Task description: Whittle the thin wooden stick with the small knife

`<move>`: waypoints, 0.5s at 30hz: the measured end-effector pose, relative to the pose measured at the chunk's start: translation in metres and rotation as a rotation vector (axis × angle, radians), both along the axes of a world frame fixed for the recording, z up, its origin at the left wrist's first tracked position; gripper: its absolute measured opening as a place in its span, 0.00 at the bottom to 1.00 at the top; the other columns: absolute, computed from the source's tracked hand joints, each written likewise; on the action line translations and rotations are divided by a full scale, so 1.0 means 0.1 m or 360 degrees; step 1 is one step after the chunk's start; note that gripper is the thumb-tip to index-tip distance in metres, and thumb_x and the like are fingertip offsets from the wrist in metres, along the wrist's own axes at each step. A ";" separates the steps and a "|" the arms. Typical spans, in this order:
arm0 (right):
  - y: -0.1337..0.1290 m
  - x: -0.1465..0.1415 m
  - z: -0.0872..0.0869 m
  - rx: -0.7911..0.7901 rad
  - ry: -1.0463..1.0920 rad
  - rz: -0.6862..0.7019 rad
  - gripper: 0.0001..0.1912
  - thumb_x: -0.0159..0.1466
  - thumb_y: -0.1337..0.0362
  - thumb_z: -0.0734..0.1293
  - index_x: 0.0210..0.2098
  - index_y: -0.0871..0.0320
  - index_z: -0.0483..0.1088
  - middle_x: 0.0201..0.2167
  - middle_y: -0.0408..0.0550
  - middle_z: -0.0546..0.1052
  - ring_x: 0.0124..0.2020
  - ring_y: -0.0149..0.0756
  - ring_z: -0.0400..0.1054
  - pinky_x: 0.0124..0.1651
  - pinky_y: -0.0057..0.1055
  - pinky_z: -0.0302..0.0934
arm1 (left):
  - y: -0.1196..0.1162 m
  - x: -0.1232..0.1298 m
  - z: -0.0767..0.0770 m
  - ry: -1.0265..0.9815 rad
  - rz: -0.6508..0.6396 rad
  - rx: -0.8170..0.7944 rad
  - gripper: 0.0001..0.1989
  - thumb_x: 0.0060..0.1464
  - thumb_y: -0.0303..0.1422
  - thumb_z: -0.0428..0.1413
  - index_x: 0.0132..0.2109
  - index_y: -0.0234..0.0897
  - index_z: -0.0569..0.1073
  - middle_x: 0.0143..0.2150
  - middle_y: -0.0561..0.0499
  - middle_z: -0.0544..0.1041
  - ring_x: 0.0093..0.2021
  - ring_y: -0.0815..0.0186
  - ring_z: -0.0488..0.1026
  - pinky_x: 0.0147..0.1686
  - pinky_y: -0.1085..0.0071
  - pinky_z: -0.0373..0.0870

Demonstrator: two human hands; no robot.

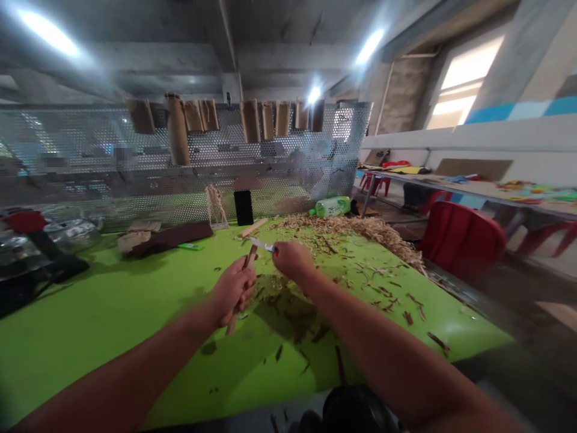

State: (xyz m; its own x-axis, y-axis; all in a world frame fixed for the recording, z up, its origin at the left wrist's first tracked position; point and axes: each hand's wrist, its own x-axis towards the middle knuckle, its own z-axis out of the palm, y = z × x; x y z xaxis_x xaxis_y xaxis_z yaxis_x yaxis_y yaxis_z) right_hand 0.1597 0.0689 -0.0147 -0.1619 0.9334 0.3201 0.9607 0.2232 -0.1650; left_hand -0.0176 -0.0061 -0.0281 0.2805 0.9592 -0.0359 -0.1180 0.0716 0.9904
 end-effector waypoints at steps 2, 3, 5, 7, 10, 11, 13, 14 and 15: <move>-0.11 -0.13 0.00 -0.0020 -0.0089 0.0077 0.17 0.64 0.60 0.58 0.39 0.55 0.78 0.35 0.53 0.81 0.34 0.39 0.73 0.34 0.28 0.56 | 0.01 0.01 -0.01 0.0043 0.0018 0.0026 0.15 0.61 0.41 0.50 0.53 0.41 0.64 0.26 0.60 0.61 0.16 0.78 0.52 0.13 0.81 0.51; -0.14 -0.17 0.00 -0.0041 -0.0126 0.0088 0.17 0.64 0.61 0.58 0.40 0.54 0.78 0.35 0.53 0.81 0.34 0.39 0.74 0.35 0.29 0.56 | 0.00 0.02 -0.01 0.0068 0.0028 0.0029 0.14 0.61 0.41 0.50 0.51 0.41 0.64 0.25 0.60 0.61 0.16 0.78 0.52 0.13 0.81 0.51; -0.17 -0.19 0.02 -0.0077 -0.0183 0.0081 0.17 0.65 0.61 0.58 0.41 0.54 0.78 0.36 0.54 0.81 0.35 0.40 0.74 0.36 0.29 0.58 | -0.03 0.03 0.01 0.0110 0.0045 0.0017 0.13 0.61 0.41 0.50 0.49 0.40 0.65 0.25 0.61 0.61 0.16 0.77 0.51 0.13 0.81 0.50; -0.16 -0.18 0.04 -0.0101 -0.0225 0.0057 0.17 0.65 0.62 0.58 0.41 0.54 0.78 0.37 0.55 0.81 0.36 0.40 0.74 0.36 0.28 0.58 | -0.06 0.04 0.05 0.0137 0.0050 -0.0006 0.13 0.61 0.41 0.50 0.49 0.40 0.65 0.25 0.61 0.60 0.16 0.77 0.51 0.13 0.81 0.50; -0.14 -0.13 0.07 -0.0087 -0.0250 0.0027 0.17 0.65 0.62 0.58 0.42 0.56 0.78 0.37 0.56 0.81 0.37 0.40 0.75 0.37 0.29 0.59 | -0.10 0.05 0.13 0.0168 0.0034 -0.0025 0.13 0.62 0.39 0.50 0.52 0.40 0.64 0.25 0.61 0.60 0.16 0.77 0.51 0.13 0.80 0.51; -0.13 -0.12 0.07 -0.0071 -0.0247 0.0025 0.17 0.65 0.62 0.58 0.42 0.56 0.78 0.37 0.57 0.81 0.37 0.41 0.75 0.37 0.29 0.60 | -0.10 0.05 0.15 0.0187 0.0030 -0.0022 0.13 0.62 0.38 0.49 0.52 0.40 0.64 0.25 0.61 0.60 0.16 0.76 0.51 0.13 0.80 0.51; -0.13 -0.11 0.06 -0.0024 -0.0229 0.0037 0.17 0.65 0.62 0.58 0.41 0.56 0.78 0.36 0.57 0.81 0.36 0.41 0.75 0.37 0.30 0.60 | -0.10 0.05 0.20 0.0247 0.0037 -0.0007 0.13 0.63 0.37 0.48 0.52 0.40 0.64 0.24 0.61 0.59 0.16 0.76 0.51 0.13 0.80 0.51; -0.12 -0.12 0.06 0.0001 -0.0218 0.0047 0.17 0.65 0.62 0.58 0.41 0.56 0.78 0.36 0.57 0.81 0.36 0.41 0.75 0.37 0.30 0.60 | -0.10 0.06 0.21 0.0278 0.0040 0.0001 0.12 0.63 0.36 0.48 0.52 0.39 0.64 0.24 0.61 0.59 0.16 0.76 0.51 0.13 0.80 0.51; -0.11 -0.13 0.05 0.0020 -0.0207 0.0054 0.17 0.65 0.62 0.58 0.41 0.56 0.78 0.36 0.57 0.81 0.36 0.41 0.75 0.37 0.30 0.60 | -0.09 0.06 0.23 0.0303 0.0045 0.0008 0.12 0.63 0.36 0.47 0.52 0.39 0.64 0.24 0.61 0.59 0.16 0.76 0.50 0.13 0.79 0.51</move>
State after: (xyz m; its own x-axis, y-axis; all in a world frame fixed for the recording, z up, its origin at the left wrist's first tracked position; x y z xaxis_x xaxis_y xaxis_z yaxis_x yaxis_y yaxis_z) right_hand 0.1471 0.0575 -0.0100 -0.2343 0.9227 0.3062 0.9656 0.2573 -0.0366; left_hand -0.0118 -0.0156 -0.0052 0.2421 0.9668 -0.0812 0.0699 0.0661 0.9954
